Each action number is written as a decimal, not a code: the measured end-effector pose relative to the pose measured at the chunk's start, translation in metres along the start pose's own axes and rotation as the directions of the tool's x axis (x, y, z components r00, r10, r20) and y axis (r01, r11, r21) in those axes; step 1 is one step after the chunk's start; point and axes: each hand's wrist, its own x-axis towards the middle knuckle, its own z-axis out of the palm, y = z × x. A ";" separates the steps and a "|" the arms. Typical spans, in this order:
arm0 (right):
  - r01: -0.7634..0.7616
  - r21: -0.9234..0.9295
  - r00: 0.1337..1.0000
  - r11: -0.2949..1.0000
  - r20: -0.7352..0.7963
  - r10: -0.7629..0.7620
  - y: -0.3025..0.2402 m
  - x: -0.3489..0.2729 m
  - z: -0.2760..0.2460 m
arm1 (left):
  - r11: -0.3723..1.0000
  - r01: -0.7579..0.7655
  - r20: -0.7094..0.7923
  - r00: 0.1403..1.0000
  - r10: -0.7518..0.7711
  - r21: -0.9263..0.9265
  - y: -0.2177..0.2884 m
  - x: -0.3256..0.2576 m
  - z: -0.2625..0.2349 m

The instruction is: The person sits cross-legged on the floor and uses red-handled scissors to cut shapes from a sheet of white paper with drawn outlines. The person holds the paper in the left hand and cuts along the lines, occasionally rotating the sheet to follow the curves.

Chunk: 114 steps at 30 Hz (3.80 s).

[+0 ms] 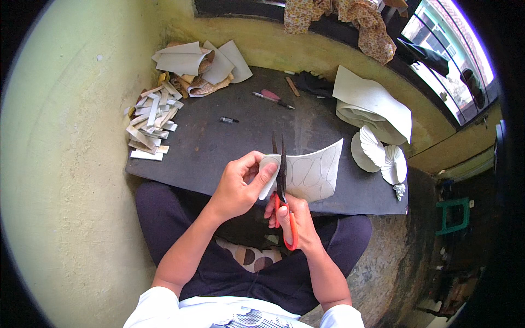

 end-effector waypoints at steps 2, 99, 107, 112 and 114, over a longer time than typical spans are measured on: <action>0.008 0.006 1.000 1.000 -0.006 -0.008 -0.001 0.000 0.001 | 1.000 0.003 0.021 1.000 -0.003 -0.002 0.000 -0.001 -0.001; -0.065 -0.088 0.996 0.994 0.048 0.069 -0.005 0.001 -0.011 | 0.994 0.085 0.019 0.996 -0.084 -0.063 -0.001 0.005 -0.006; -0.079 -0.128 0.994 0.989 0.071 0.089 -0.010 0.000 -0.013 | 0.987 0.143 0.091 0.987 -0.136 -0.070 0.006 0.008 -0.019; -0.109 -0.111 0.991 0.988 0.065 0.117 -0.008 -0.002 -0.012 | 0.990 0.126 0.043 0.991 -0.123 -0.061 0.005 0.009 -0.020; -0.104 -0.089 0.991 0.991 0.071 0.110 -0.008 -0.002 -0.012 | 0.988 0.126 0.015 0.992 -0.125 -0.087 0.005 0.009 -0.019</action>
